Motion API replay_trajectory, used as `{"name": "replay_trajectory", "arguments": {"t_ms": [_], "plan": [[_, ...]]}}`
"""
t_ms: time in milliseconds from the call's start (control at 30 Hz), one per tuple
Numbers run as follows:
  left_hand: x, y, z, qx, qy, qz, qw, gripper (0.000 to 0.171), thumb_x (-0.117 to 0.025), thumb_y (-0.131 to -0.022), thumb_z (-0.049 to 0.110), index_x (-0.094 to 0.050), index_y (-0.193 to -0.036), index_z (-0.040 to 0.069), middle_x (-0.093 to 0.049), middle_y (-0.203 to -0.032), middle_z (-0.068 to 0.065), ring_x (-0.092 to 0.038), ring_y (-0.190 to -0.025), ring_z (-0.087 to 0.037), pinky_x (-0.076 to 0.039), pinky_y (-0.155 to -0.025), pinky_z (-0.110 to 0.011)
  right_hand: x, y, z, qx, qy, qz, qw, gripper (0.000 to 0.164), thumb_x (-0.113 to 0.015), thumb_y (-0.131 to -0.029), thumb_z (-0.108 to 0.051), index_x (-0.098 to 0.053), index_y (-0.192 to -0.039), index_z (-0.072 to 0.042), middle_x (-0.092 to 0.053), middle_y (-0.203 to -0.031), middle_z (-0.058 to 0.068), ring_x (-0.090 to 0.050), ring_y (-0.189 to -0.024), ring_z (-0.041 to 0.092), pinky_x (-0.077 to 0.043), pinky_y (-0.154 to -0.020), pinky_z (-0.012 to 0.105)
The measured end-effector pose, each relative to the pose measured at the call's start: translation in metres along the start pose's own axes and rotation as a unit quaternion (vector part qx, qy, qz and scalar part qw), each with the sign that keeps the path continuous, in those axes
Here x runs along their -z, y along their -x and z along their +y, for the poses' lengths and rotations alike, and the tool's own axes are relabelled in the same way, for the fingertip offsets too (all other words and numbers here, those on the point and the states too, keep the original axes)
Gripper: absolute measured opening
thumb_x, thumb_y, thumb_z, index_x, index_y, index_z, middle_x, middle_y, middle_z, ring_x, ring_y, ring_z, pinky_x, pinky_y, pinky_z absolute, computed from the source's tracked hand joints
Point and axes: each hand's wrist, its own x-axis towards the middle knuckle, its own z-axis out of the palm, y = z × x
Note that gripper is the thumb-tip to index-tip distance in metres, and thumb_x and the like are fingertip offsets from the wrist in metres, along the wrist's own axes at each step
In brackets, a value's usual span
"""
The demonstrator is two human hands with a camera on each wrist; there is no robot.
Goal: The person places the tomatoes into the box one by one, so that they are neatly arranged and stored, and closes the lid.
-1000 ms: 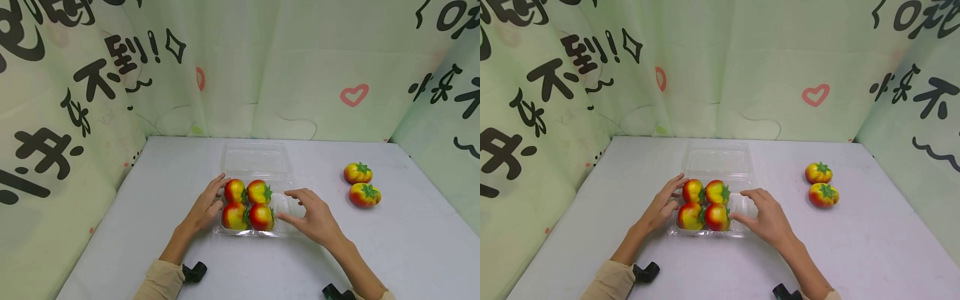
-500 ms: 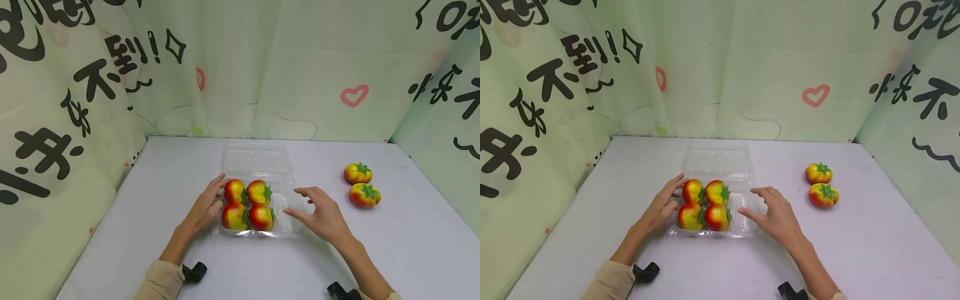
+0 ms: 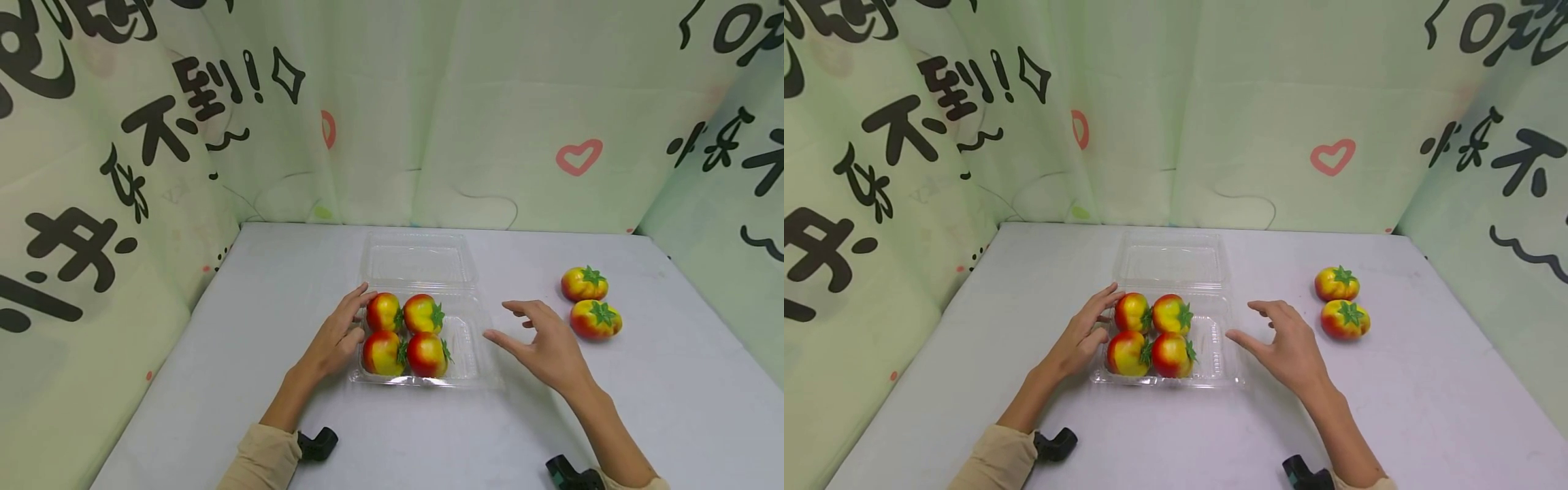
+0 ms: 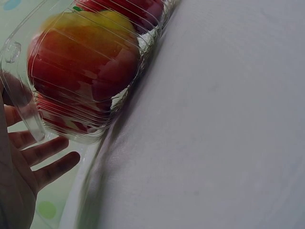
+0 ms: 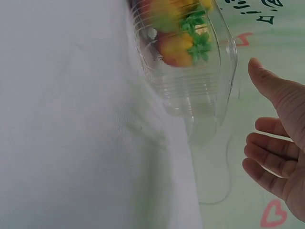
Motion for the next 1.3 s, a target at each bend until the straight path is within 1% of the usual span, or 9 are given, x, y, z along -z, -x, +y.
{"name": "replay_trajectory", "arguments": {"t_ms": [267, 533, 800, 967, 1033, 1200, 1267, 1300], "plan": [[0.000, 0.000, 0.000, 0.001, 0.000, 0.001, 1.0000, 0.067, -0.044, -0.084, 0.009, -0.047, -0.151, 0.007, -0.033, -0.164, -0.017, -0.042, -0.146, -0.033, -0.049, -0.106, -0.054, 0.007, -0.003, 0.012, -0.006, 0.015, 0.022, 1.000, 0.056, -0.086, -0.082, -0.031, -0.067, -0.126, -0.002, -0.069, -0.118, 0.022, -0.068, -0.097, 0.042, -0.058, -0.082, 0.059], [0.000, 0.000, 0.000, 0.001, 0.000, 0.001, 1.0000, 0.067, -0.044, -0.084, 0.009, -0.048, -0.151, 0.007, -0.033, -0.164, -0.017, -0.042, -0.146, -0.033, -0.049, -0.107, -0.054, 0.016, -0.005, 0.026, -0.011, 0.017, 0.034, 0.999, 0.059, -0.086, -0.081, -0.030, -0.065, -0.126, 0.002, -0.068, -0.121, 0.026, -0.067, -0.097, 0.046, -0.055, -0.083, 0.062], [0.000, 0.000, 0.000, -0.002, -0.003, 0.003, 1.0000, 0.067, -0.044, -0.083, 0.009, -0.048, -0.150, 0.007, -0.034, -0.163, -0.017, -0.043, -0.145, -0.033, -0.050, -0.106, -0.054, 0.026, -0.008, 0.037, -0.033, 0.030, 0.041, 0.998, 0.062, -0.085, -0.083, -0.029, -0.062, -0.129, 0.005, -0.065, -0.124, 0.030, -0.066, -0.101, 0.047, -0.055, -0.085, 0.061], [0.000, 0.000, 0.000, -0.004, -0.002, 0.003, 1.0000, 0.067, -0.044, -0.084, 0.009, -0.048, -0.150, 0.007, -0.034, -0.163, -0.018, -0.043, -0.145, -0.034, -0.050, -0.105, -0.054, 0.031, -0.008, 0.042, -0.055, 0.035, 0.040, 0.997, 0.064, -0.083, -0.084, -0.033, -0.061, -0.131, 0.004, -0.063, -0.124, 0.030, -0.064, -0.097, 0.045, -0.055, -0.083, 0.060], [0.000, 0.000, 0.000, -0.002, -0.002, 0.003, 1.0000, 0.067, -0.044, -0.084, 0.009, -0.048, -0.150, 0.007, -0.034, -0.163, -0.018, -0.043, -0.145, -0.034, -0.049, -0.106, -0.054, 0.032, -0.008, 0.045, -0.062, 0.037, 0.046, 0.996, 0.064, -0.083, -0.085, -0.034, -0.062, -0.131, 0.004, -0.063, -0.124, 0.030, -0.062, -0.095, 0.043, -0.053, -0.082, 0.058], [0.000, 0.001, 0.001, -0.004, -0.002, 0.003, 1.0000, 0.067, -0.044, -0.084, 0.009, -0.048, -0.150, 0.007, -0.034, -0.163, -0.018, -0.043, -0.144, -0.034, -0.049, -0.105, -0.055, 0.036, -0.008, 0.052, -0.076, 0.038, 0.058, 0.995, 0.064, -0.082, -0.085, -0.034, -0.062, -0.132, 0.004, -0.062, -0.127, 0.029, -0.055, -0.112, 0.046, -0.047, -0.092, 0.065], [-0.001, 0.001, 0.001, -0.005, -0.004, 0.004, 1.0000, 0.067, -0.044, -0.083, 0.009, -0.048, -0.150, 0.007, -0.034, -0.163, -0.018, -0.043, -0.144, -0.035, -0.050, -0.105, -0.055, 0.038, -0.007, 0.056, -0.085, 0.043, 0.054, 0.994, 0.065, -0.081, -0.086, -0.035, -0.060, -0.132, 0.006, -0.059, -0.128, 0.030, -0.051, -0.119, 0.049, -0.044, -0.096, 0.069], [-0.001, 0.001, 0.001, -0.006, -0.004, 0.005, 1.0000, 0.067, -0.044, -0.083, 0.009, -0.048, -0.150, 0.007, -0.034, -0.163, -0.019, -0.043, -0.144, -0.035, -0.050, -0.105, -0.055, 0.039, -0.007, 0.057, -0.090, 0.045, 0.052, 0.994, 0.065, -0.081, -0.087, -0.035, -0.060, -0.132, 0.007, -0.059, -0.128, 0.031, -0.050, -0.119, 0.050, -0.044, -0.097, 0.070]]}}
